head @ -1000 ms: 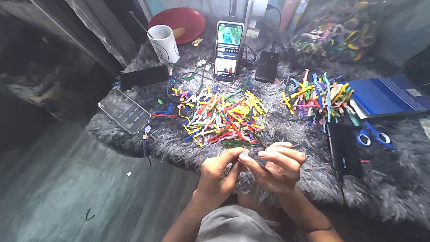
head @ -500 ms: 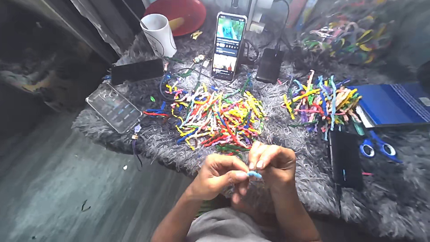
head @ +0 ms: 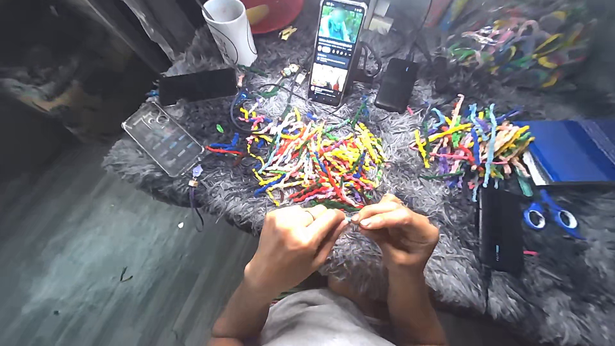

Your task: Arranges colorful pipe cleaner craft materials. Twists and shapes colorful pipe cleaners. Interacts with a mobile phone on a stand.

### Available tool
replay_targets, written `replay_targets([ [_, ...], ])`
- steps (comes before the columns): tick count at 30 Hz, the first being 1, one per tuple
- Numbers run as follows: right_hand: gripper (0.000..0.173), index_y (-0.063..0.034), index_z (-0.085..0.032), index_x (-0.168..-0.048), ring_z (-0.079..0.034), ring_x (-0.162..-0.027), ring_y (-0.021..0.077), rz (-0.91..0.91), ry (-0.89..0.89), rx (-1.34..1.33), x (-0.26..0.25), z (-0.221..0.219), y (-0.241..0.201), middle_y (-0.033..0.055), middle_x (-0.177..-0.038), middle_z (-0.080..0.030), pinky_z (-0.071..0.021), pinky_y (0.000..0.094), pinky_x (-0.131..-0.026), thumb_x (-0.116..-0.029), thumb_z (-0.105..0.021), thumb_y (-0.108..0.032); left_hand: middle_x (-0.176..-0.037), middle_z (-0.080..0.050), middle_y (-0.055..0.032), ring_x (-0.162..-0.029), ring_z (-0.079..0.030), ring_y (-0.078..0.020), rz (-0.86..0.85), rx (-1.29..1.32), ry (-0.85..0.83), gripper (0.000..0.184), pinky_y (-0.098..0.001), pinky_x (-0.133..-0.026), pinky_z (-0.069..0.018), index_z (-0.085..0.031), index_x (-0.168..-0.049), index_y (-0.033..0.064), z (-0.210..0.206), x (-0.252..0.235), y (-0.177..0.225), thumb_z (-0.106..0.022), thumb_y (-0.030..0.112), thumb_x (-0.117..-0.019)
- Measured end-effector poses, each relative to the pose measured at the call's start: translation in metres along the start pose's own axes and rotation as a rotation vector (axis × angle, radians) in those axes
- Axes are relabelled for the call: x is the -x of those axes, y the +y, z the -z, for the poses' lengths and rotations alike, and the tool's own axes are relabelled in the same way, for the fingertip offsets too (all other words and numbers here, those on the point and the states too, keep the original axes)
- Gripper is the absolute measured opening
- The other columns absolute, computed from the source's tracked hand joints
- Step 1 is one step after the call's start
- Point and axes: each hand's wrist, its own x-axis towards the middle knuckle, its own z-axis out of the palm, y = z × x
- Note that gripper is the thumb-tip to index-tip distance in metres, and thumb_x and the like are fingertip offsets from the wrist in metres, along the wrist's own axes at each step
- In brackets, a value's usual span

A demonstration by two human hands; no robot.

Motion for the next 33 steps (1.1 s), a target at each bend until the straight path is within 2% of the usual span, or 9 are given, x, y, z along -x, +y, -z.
replay_targets([
  [3,0.008,-0.0151,-0.071,-0.107,-0.068,-0.098,0.0010,0.047,-0.010,0.051,-0.001,0.001,-0.003,-0.0046,-0.106,-0.076,-0.0514,0.0146,-0.084,-0.1013,-0.066,-0.015,-0.071,-0.067,-0.0041,-0.062,-0.059,-0.0022,0.095,0.282,0.011,0.028,-0.0158,-0.060,-0.0458,-0.071,-0.094,0.0014,-0.004,0.006,-0.001,-0.055,0.021,-0.1062],
  [5,0.009,-0.0141,-0.070,-0.107,-0.067,-0.100,0.0015,0.101,-0.055,0.050,-0.002,0.001,-0.005,-0.0043,-0.107,-0.076,-0.0499,0.0157,-0.088,-0.1039,-0.061,-0.016,-0.070,-0.059,0.0002,-0.061,-0.055,0.0046,0.206,0.622,-0.004,0.030,-0.0099,-0.058,-0.0465,-0.064,-0.096,-0.0010,-0.006,0.010,0.001,-0.049,0.021,-0.1094],
  [9,0.012,-0.0125,-0.069,-0.107,-0.067,-0.102,0.0033,0.192,-0.052,0.089,-0.001,0.002,-0.007,-0.0035,-0.106,-0.075,-0.0513,0.0167,-0.090,-0.1055,-0.059,-0.016,-0.066,-0.060,0.0150,-0.054,-0.057,0.0067,0.489,0.810,0.218,0.019,-0.0109,-0.048,-0.0489,-0.058,-0.097,0.0201,-0.004,0.015,0.003,-0.047,0.029,-0.1095],
  [13,0.009,-0.0128,-0.070,-0.107,-0.069,-0.099,0.0026,0.093,-0.011,0.087,-0.001,-0.002,-0.003,-0.0038,-0.103,-0.076,-0.0542,0.0174,-0.089,-0.1019,-0.066,-0.018,-0.074,-0.066,0.0125,-0.063,-0.064,0.0045,0.385,0.693,0.247,0.013,-0.0131,-0.058,-0.0559,-0.061,-0.100,0.0164,-0.003,0.015,-0.004,-0.055,0.027,-0.1064],
  [16,0.024,-0.0122,-0.071,-0.117,-0.066,-0.089,-0.0024,-0.047,-0.056,-0.098,0.000,-0.004,0.001,-0.0041,-0.107,-0.075,-0.0535,0.0119,-0.076,-0.0991,-0.070,-0.027,-0.079,-0.067,0.0057,-0.069,-0.065,0.0043,0.262,0.736,0.176,0.020,-0.0134,-0.063,-0.0561,-0.060,-0.104,0.0074,-0.018,0.017,0.002,-0.053,0.025,-0.1077],
  [18,0.028,-0.0142,-0.069,-0.123,-0.067,-0.090,-0.0042,-0.123,-0.051,-0.191,-0.001,-0.002,-0.001,-0.0070,-0.109,-0.075,-0.0547,0.0115,-0.076,-0.0987,-0.070,-0.028,-0.082,-0.067,0.0041,-0.071,-0.064,0.0048,0.222,0.803,0.148,0.020,-0.0127,-0.065,-0.0558,-0.060,-0.105,0.0056,-0.027,0.017,0.006,-0.052,0.024,-0.1078],
  [28,0.023,-0.0136,-0.073,-0.114,-0.072,-0.095,0.0013,-0.193,0.038,-0.344,0.001,0.001,-0.001,-0.0064,-0.107,-0.076,-0.0602,0.0173,-0.083,-0.0930,-0.073,-0.005,-0.081,-0.066,-0.0014,-0.073,-0.064,0.0036,0.201,0.718,0.163,0.026,-0.0133,-0.069,-0.0550,-0.058,-0.102,-0.0003,-0.046,0.019,0.013,-0.049,0.023,-0.1092],
  [30,0.023,-0.0140,-0.072,-0.114,-0.072,-0.094,0.0009,-0.164,0.045,-0.326,0.002,0.001,0.000,-0.0070,-0.105,-0.076,-0.0600,0.0171,-0.083,-0.0931,-0.073,-0.004,-0.081,-0.066,0.0039,-0.071,-0.064,0.0044,0.273,0.915,0.097,0.023,-0.0133,-0.064,-0.0553,-0.059,-0.101,0.0049,-0.045,0.019,0.012,-0.048,0.023,-0.1095],
  [33,0.024,-0.0157,-0.070,-0.117,-0.071,-0.093,-0.0002,-0.149,-0.013,-0.386,0.001,0.002,0.001,-0.0076,-0.104,-0.076,-0.0590,0.0161,-0.084,-0.0948,-0.072,-0.007,-0.085,-0.069,0.0095,-0.064,-0.061,0.0070,0.301,1.495,-0.050,0.018,-0.0102,-0.055,-0.0506,-0.066,-0.106,0.0154,-0.040,0.020,0.005,-0.051,0.025,-0.1083],
])
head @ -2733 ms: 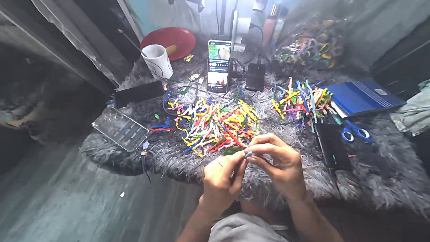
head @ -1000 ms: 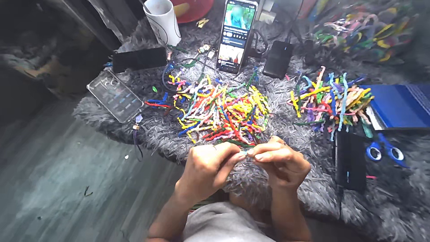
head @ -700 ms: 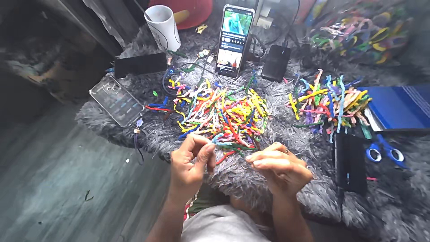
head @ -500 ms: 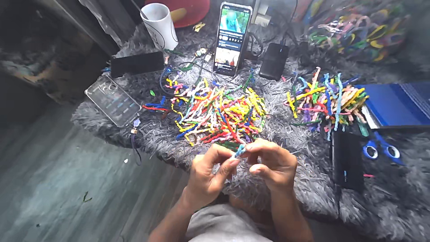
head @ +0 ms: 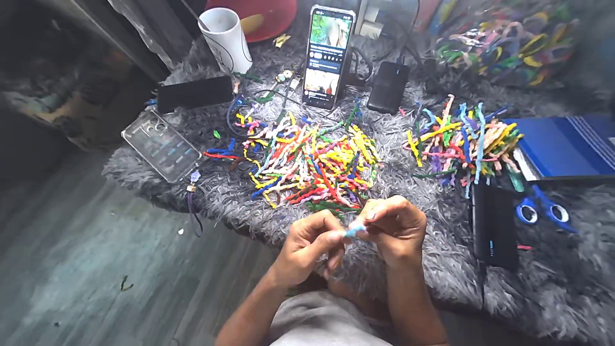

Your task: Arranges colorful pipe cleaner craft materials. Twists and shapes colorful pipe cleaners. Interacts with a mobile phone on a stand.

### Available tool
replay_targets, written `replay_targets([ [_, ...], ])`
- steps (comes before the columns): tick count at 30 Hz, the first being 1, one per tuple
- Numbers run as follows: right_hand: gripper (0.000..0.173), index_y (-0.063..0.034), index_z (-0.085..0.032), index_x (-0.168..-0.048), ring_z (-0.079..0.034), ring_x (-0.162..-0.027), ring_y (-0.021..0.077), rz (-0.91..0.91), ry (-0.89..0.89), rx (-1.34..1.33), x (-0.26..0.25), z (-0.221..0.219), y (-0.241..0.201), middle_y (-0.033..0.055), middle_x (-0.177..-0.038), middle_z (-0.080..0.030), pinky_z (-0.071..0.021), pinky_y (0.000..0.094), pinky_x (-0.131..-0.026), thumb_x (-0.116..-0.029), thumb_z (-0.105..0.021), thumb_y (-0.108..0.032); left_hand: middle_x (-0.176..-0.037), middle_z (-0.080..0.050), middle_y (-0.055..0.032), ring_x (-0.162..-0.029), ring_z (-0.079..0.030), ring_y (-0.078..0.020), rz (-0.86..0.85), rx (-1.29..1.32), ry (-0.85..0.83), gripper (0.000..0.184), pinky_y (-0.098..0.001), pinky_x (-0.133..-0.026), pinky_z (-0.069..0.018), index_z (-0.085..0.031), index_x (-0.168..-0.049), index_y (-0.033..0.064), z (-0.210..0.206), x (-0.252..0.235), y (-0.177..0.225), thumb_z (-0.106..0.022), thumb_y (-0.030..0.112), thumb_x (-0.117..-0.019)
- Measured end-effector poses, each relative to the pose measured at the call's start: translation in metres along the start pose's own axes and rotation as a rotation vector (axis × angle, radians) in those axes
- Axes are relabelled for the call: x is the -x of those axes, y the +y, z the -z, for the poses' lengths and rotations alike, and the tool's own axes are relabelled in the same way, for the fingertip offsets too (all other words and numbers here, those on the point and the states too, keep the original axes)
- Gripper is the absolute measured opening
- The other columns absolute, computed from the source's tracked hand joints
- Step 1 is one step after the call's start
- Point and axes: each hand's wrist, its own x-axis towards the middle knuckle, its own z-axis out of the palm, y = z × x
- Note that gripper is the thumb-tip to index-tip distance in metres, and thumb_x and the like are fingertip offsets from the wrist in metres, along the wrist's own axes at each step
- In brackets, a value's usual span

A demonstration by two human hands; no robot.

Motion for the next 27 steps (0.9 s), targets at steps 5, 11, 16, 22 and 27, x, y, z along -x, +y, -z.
replay_targets([
  [5,0.022,-0.0153,-0.067,-0.118,-0.070,-0.094,-0.0003,0.027,-0.112,-0.131,0.000,0.001,0.000,-0.0064,-0.102,-0.074,-0.0569,0.0165,-0.087,-0.0969,-0.070,-0.011,-0.081,-0.064,0.0105,-0.073,-0.054,0.0131,-0.014,0.027,-0.273,0.015,-0.0051,-0.065,-0.0423,-0.065,-0.097,0.0089,0.008,-0.006,-0.004,-0.060,0.020,-0.1045],
  [11,0.011,-0.0141,-0.067,-0.106,-0.071,-0.092,0.0006,0.119,0.012,0.260,0.003,0.000,0.003,-0.0059,-0.096,-0.074,-0.0586,0.0158,-0.082,-0.0966,-0.071,-0.011,-0.074,-0.068,-0.0039,-0.065,-0.060,0.0027,-0.073,-0.940,-0.064,0.024,-0.0130,-0.065,-0.0494,-0.071,-0.096,-0.0014,0.019,-0.008,0.021,-0.061,0.019,-0.1030],
  [16,0.007,-0.0069,-0.065,-0.094,-0.071,-0.087,0.0051,0.327,0.032,0.683,0.002,-0.010,0.009,0.0044,-0.092,-0.075,-0.0555,0.0154,-0.076,-0.0997,-0.067,-0.011,-0.066,-0.066,0.0008,-0.056,-0.056,0.0008,-0.058,-1.242,0.134,0.026,-0.0164,-0.055,-0.0453,-0.074,-0.096,0.0055,0.021,-0.001,0.027,-0.059,0.026,-0.1027],
  [22,0.007,-0.0092,-0.065,-0.097,-0.072,-0.091,0.0029,0.302,0.041,0.562,0.002,-0.008,0.007,0.0001,-0.093,-0.074,-0.0576,0.0156,-0.080,-0.1003,-0.068,-0.014,-0.068,-0.055,0.0144,-0.057,-0.048,0.0111,0.046,-0.524,0.180,0.017,-0.0072,-0.052,-0.0401,-0.060,-0.101,0.0088,0.007,0.003,0.021,-0.049,0.019,-0.1090],
  [27,0.013,-0.0193,-0.067,-0.109,-0.071,-0.093,-0.0007,0.190,0.089,0.328,0.001,-0.002,0.001,-0.0109,-0.097,-0.074,-0.0585,0.0150,-0.083,-0.0970,-0.071,-0.016,-0.086,-0.064,0.0085,-0.070,-0.052,0.0126,0.017,-0.280,-0.132,0.020,-0.0053,-0.061,-0.0427,-0.063,-0.111,0.0053,0.014,0.001,0.018,-0.049,0.019,-0.1094],
])
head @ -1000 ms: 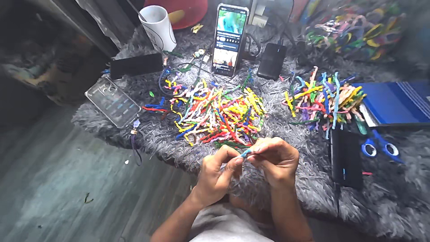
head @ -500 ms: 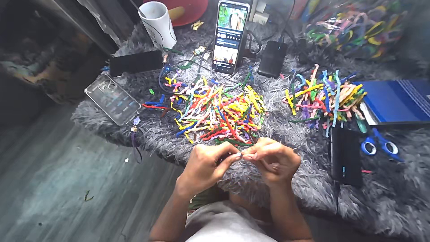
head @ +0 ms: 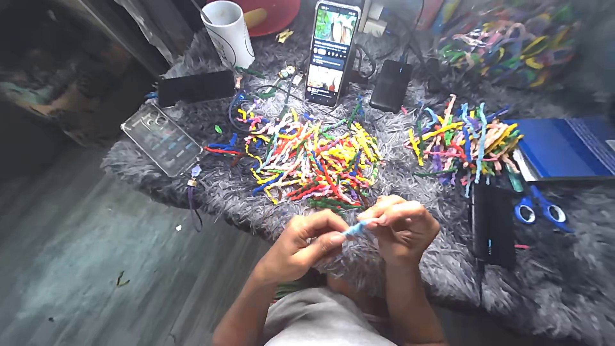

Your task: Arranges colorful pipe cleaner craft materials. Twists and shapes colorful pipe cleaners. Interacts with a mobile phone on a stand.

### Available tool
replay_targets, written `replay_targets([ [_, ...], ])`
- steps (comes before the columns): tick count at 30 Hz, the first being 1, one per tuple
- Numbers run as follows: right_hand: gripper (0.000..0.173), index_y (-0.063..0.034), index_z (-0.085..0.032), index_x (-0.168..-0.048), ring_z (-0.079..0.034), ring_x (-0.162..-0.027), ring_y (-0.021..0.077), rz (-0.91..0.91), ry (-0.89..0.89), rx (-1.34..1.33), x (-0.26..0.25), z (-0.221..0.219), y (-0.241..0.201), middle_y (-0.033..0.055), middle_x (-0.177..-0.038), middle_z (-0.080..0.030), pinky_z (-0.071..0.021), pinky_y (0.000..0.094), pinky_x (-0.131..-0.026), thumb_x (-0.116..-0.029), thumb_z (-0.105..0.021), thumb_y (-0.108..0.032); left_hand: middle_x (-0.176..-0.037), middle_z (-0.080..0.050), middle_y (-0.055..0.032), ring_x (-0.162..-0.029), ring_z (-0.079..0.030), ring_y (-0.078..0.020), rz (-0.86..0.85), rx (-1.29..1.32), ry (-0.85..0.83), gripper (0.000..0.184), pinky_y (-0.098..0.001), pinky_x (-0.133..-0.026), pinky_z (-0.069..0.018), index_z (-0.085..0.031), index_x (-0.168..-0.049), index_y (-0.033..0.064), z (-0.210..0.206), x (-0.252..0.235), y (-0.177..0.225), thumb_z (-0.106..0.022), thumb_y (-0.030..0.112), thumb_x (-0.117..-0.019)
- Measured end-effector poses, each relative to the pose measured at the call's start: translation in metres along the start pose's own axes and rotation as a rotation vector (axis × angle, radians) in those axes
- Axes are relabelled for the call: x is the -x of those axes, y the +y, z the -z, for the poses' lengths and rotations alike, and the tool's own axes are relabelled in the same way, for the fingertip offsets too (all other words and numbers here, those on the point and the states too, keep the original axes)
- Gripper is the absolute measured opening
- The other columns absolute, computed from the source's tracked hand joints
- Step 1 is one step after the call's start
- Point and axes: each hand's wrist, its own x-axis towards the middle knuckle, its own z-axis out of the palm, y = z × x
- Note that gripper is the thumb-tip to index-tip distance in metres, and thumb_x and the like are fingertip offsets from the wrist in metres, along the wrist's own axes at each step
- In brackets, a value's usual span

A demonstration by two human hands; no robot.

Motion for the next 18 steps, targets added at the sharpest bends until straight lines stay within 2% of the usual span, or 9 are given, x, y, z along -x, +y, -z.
replay_targets([
  [2,0.014,-0.0189,-0.067,-0.109,-0.072,-0.092,0.0004,-0.013,-0.022,-0.029,0.001,0.002,0.001,-0.0097,-0.096,-0.075,-0.0586,0.0159,-0.083,-0.0966,-0.072,-0.015,-0.083,-0.063,-0.0001,-0.071,-0.053,0.0095,0.000,-0.164,-0.116,0.021,-0.0068,-0.066,-0.0447,-0.063,-0.106,-0.0045,0.009,-0.003,0.002,-0.052,0.013,-0.1073],
  [3,0.012,-0.0169,-0.067,-0.106,-0.072,-0.091,0.0010,-0.009,-0.035,-0.007,0.001,0.001,0.001,-0.0081,-0.095,-0.074,-0.0591,0.0160,-0.082,-0.0962,-0.072,-0.014,-0.079,-0.063,-0.0031,-0.069,-0.054,0.0068,0.013,-0.303,-0.138,0.022,-0.0084,-0.066,-0.0452,-0.064,-0.104,-0.0060,0.012,-0.004,0.003,-0.053,0.013,-0.1064],
  [6,0.006,-0.0106,-0.066,-0.097,-0.072,-0.091,0.0023,0.015,-0.044,0.134,0.003,-0.003,0.004,-0.0022,-0.092,-0.074,-0.0597,0.0157,-0.079,-0.0967,-0.072,-0.012,-0.070,-0.064,-0.0039,-0.060,-0.057,-0.0068,0.112,-0.803,-0.035,0.026,-0.0235,-0.059,-0.0469,-0.071,-0.101,0.0030,0.013,-0.006,0.006,-0.054,0.022,-0.1053],
  [8,0.007,-0.0094,-0.065,-0.095,-0.071,-0.091,0.0015,0.043,-0.037,0.225,0.004,-0.005,0.005,-0.0009,-0.093,-0.074,-0.0582,0.0143,-0.078,-0.0980,-0.070,-0.013,-0.065,-0.062,-0.0027,-0.055,-0.057,-0.0115,0.151,-0.962,0.081,0.029,-0.0304,-0.056,-0.0470,-0.072,-0.098,0.0060,0.010,-0.007,0.003,-0.052,0.025,-0.1053],
  [10,0.008,-0.0094,-0.065,-0.094,-0.072,-0.092,0.0023,0.069,-0.026,0.259,0.004,-0.006,0.005,-0.0004,-0.093,-0.074,-0.0590,0.0155,-0.079,-0.0985,-0.070,-0.014,-0.063,-0.058,0.0012,-0.054,-0.052,-0.0049,0.169,-0.882,0.173,0.029,-0.0231,-0.055,-0.0444,-0.071,-0.096,0.0052,0.011,-0.007,0.000,-0.051,0.024,-0.1062],
  [12,0.008,-0.0102,-0.065,-0.095,-0.072,-0.092,0.0023,0.067,-0.017,0.233,0.003,-0.005,0.004,-0.0019,-0.092,-0.074,-0.0599,0.0160,-0.080,-0.0983,-0.070,-0.015,-0.064,-0.054,0.0088,-0.054,-0.047,0.0064,0.162,-0.557,0.234,0.024,-0.0108,-0.052,-0.0408,-0.067,-0.099,0.0025,0.010,-0.005,0.000,-0.049,0.017,-0.1074],
  [14,0.006,-0.0112,-0.066,-0.098,-0.073,-0.092,0.0024,0.042,-0.017,0.173,0.002,-0.005,0.003,-0.0036,-0.093,-0.075,-0.0608,0.0164,-0.081,-0.0974,-0.071,-0.014,-0.066,-0.056,0.0147,-0.054,-0.049,0.0103,0.144,-0.216,0.257,0.019,-0.0072,-0.049,-0.0403,-0.063,-0.102,0.0082,0.007,-0.003,0.003,-0.046,0.015,-0.1089],
  [16,0.006,-0.0125,-0.066,-0.100,-0.073,-0.092,0.0024,0.016,-0.020,0.128,0.001,-0.004,0.002,-0.0051,-0.093,-0.075,-0.0613,0.0171,-0.082,-0.0974,-0.071,-0.014,-0.073,-0.061,0.0150,-0.059,-0.053,0.0101,0.103,-0.009,0.180,0.019,-0.0071,-0.051,-0.0430,-0.062,-0.107,0.0136,0.008,0.001,0.004,-0.045,0.021,-0.1107],
  [18,0.008,-0.0156,-0.067,-0.103,-0.073,-0.092,0.0014,-0.015,-0.007,0.076,0.001,-0.002,0.001,-0.0079,-0.095,-0.075,-0.0606,0.0170,-0.082,-0.0966,-0.072,-0.014,-0.082,-0.065,0.0129,-0.067,-0.057,0.0101,0.068,0.059,0.042,0.023,-0.0073,-0.057,-0.0459,-0.064,-0.113,0.0121,0.015,0.004,0.003,-0.045,0.024,-0.1107],
])
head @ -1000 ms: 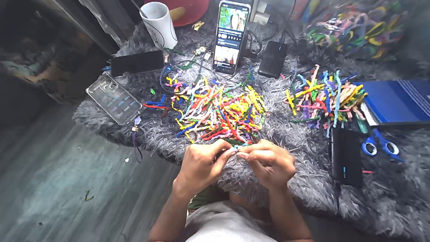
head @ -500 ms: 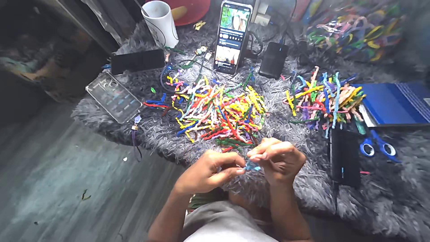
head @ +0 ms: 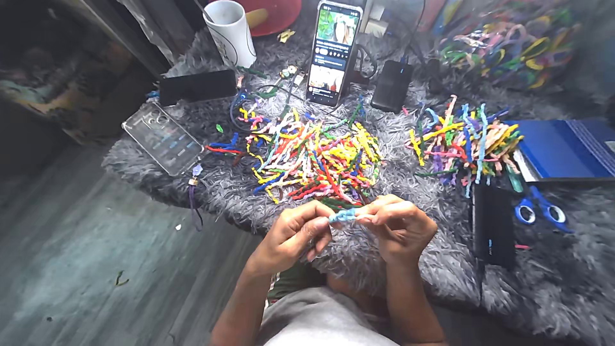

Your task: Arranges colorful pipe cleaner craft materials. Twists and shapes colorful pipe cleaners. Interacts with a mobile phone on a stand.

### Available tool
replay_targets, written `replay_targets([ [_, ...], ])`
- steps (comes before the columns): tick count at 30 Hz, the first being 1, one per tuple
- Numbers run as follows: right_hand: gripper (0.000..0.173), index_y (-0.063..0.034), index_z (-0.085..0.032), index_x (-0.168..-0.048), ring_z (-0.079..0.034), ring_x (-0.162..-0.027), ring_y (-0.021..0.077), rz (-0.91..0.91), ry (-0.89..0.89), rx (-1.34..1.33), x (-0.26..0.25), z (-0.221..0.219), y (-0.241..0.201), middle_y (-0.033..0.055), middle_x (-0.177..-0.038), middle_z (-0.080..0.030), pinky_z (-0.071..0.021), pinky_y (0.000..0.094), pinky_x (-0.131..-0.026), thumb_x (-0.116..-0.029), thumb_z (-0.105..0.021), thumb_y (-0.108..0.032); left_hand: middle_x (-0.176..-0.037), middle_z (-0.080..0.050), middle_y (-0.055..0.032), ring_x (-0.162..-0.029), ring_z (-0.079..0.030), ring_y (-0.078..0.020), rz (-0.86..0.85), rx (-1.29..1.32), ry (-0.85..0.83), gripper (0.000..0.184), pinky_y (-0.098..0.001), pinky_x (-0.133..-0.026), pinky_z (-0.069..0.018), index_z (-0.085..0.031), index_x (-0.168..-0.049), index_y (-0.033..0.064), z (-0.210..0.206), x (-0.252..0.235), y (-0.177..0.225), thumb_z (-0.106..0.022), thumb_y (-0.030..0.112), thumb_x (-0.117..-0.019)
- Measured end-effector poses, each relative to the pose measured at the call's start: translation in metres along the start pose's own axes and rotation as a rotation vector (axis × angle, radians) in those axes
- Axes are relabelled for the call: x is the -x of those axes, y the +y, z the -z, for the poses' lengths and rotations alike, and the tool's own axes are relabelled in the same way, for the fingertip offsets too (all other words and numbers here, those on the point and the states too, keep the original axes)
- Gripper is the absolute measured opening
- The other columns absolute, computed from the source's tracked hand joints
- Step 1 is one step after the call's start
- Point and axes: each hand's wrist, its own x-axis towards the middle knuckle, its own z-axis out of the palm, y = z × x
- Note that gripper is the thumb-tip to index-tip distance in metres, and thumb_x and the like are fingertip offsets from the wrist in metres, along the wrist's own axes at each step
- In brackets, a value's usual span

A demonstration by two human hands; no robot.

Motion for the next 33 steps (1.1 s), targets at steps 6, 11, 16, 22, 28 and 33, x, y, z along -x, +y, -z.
replay_targets([
  [6,0.005,-0.0124,-0.066,-0.100,-0.073,-0.092,0.0028,0.007,-0.041,-0.026,0.000,0.000,0.000,-0.0040,-0.093,-0.074,-0.0602,0.0170,-0.082,-0.0972,-0.071,-0.012,-0.078,-0.068,-0.0041,-0.067,-0.059,0.0048,-0.002,-0.514,-0.171,0.022,-0.0100,-0.066,-0.0496,-0.069,-0.106,-0.0053,0.009,0.000,0.003,-0.055,0.011,-0.1048],
  [11,0.008,-0.0074,-0.066,-0.092,-0.073,-0.091,0.0049,0.078,-0.092,0.147,0.002,-0.003,0.003,0.0028,-0.090,-0.075,-0.0598,0.0182,-0.081,-0.0984,-0.069,-0.011,-0.074,-0.071,-0.0065,-0.062,-0.066,-0.0159,0.037,-1.072,0.086,0.026,-0.0345,-0.060,-0.0532,-0.076,-0.104,0.0055,-0.003,-0.001,-0.006,-0.054,0.018,-0.1017],
  [16,0.011,-0.0047,-0.068,-0.099,-0.072,-0.086,0.0019,0.014,-0.075,0.190,0.003,-0.007,0.005,0.0033,-0.093,-0.077,-0.0582,0.0145,-0.076,-0.0981,-0.071,-0.015,-0.073,-0.072,-0.0047,-0.061,-0.067,-0.0112,-0.019,-1.155,0.303,0.024,-0.0289,-0.060,-0.0540,-0.077,-0.101,0.0049,-0.006,0.001,-0.011,-0.056,0.017,-0.1007],
  [22,0.016,-0.0079,-0.071,-0.110,-0.074,-0.101,0.0098,-0.099,-0.115,-0.101,0.003,-0.004,0.004,0.0024,-0.106,-0.077,-0.0628,0.0238,-0.086,-0.0949,-0.072,-0.006,-0.075,-0.072,-0.0070,-0.065,-0.065,-0.0010,-0.143,-0.906,0.310,0.023,-0.0148,-0.065,-0.0534,-0.074,-0.103,-0.0042,-0.017,-0.004,-0.007,-0.057,0.012,-0.1024],
  [28,0.009,-0.0074,-0.071,-0.107,-0.071,-0.110,0.0102,0.052,-0.217,-0.129,0.001,0.000,0.004,0.0037,-0.108,-0.077,-0.0552,0.0262,-0.100,-0.1002,-0.065,-0.008,-0.077,-0.068,0.0087,-0.058,-0.059,0.0057,-0.011,-0.108,0.285,0.017,-0.0101,-0.049,-0.0490,-0.062,-0.106,0.0089,-0.020,-0.003,-0.002,-0.048,0.016,-0.1094],
  [33,0.009,-0.0081,-0.071,-0.106,-0.072,-0.106,0.0079,0.047,-0.202,-0.143,-0.001,0.000,0.001,0.0021,-0.105,-0.077,-0.0561,0.0245,-0.098,-0.1011,-0.064,-0.009,-0.069,-0.068,0.0068,-0.052,-0.060,0.0034,-0.001,0.275,0.302,0.016,-0.0114,-0.047,-0.0488,-0.064,-0.101,0.0138,-0.029,0.001,-0.008,-0.052,0.022,-0.1076],
])
